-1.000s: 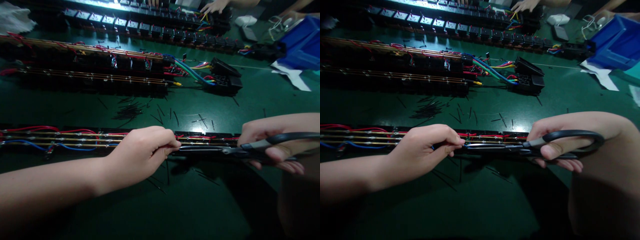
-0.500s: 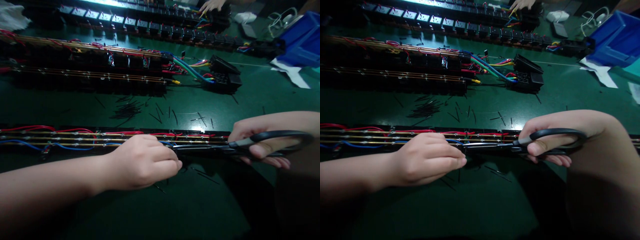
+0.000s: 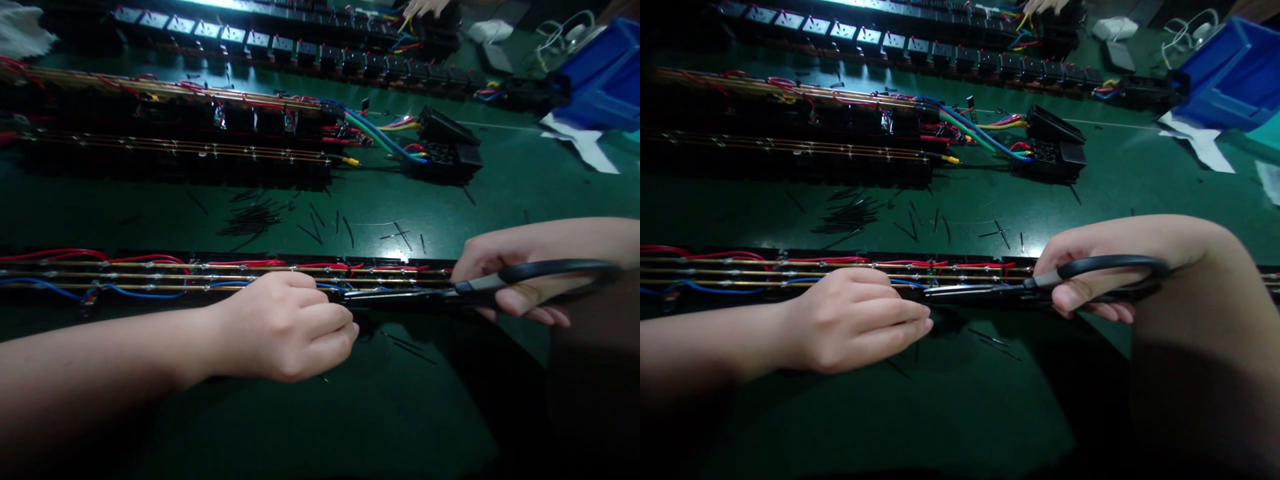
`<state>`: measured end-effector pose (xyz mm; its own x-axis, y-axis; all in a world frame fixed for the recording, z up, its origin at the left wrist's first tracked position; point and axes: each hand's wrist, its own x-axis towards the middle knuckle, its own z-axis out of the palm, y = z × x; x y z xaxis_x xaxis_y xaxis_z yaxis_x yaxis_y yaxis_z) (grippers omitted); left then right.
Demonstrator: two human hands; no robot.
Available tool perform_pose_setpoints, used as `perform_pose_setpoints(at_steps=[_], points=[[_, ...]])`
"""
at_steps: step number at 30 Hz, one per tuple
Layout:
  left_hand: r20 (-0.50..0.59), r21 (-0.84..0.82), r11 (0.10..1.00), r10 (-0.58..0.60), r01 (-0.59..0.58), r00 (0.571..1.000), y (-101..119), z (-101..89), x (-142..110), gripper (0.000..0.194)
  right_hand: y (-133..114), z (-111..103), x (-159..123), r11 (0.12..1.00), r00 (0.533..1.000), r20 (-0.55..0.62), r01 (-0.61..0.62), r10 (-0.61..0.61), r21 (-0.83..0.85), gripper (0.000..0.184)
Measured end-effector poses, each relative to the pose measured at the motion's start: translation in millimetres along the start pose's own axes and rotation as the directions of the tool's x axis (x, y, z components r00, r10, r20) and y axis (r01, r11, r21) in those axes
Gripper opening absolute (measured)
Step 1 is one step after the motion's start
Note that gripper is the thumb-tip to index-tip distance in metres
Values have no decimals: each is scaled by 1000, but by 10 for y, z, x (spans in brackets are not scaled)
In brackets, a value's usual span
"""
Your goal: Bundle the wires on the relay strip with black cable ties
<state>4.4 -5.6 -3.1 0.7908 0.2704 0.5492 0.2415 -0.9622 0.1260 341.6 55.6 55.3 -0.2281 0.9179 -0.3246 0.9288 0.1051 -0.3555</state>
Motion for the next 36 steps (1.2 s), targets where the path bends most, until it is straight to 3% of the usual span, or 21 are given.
perform_pose_setpoints(at_steps=[3, 5, 6, 7, 8, 9, 10, 11, 17, 22, 27, 36], points=[[12, 6, 1000, 11, -11, 1000, 0, -3, 0, 19, -34, 149, -174, 998, 999, 52, 2, -6, 69, 49], [16, 8, 1000, 13, -13, 1000, -5, -5, 1, 19, -94, 150, -185, 987, 979, 201, -18, -15, 160, 50], [17, 10, 1000, 14, -14, 1000, -8, -5, 1, 20, -135, 116, -146, 979, 948, 319, -53, -12, 197, 52], [19, 12, 1000, 15, -15, 1000, -10, -5, 2, 20, -180, 67, -83, 970, 884, 468, -112, -2, 216, 56], [21, 13, 1000, 16, -16, 1000, -13, -4, 2, 20, -227, 11, -7, 960, 774, 633, -190, 17, 207, 61], [23, 14, 1000, 16, -16, 1000, -15, -4, 2, 20, -272, -43, 71, 946, 633, 773, -274, 42, 173, 66], [24, 14, 1000, 17, -17, 1000, -17, -4, 2, 19, -312, -88, 139, 935, 587, 807, -318, 66, 154, 67], [25, 14, 1000, 17, -17, 1000, -18, -4, 1, 18, -345, -120, 192, 927, 574, 815, -341, 74, 157, 66], [11, 9, 1000, 23, -24, 1000, -25, -8, -2, 15, -386, -114, 213, 936, 587, 807, -316, 66, 153, 63], [18, 8, 1000, 21, -21, 1000, -25, -12, 1, 14, -355, -138, 215, 959, 549, 835, -258, 44, 119, 55], [31, 21, 1000, 18, -18, 999, -28, -25, 12, 18, -335, -149, 218, 964, 566, 824, -240, 41, 117, 51], [23, 41, 999, 12, -13, 1000, -21, -27, 21, 19, -356, -146, 232, 976, 564, 825, -170, -19, 139, 57]])
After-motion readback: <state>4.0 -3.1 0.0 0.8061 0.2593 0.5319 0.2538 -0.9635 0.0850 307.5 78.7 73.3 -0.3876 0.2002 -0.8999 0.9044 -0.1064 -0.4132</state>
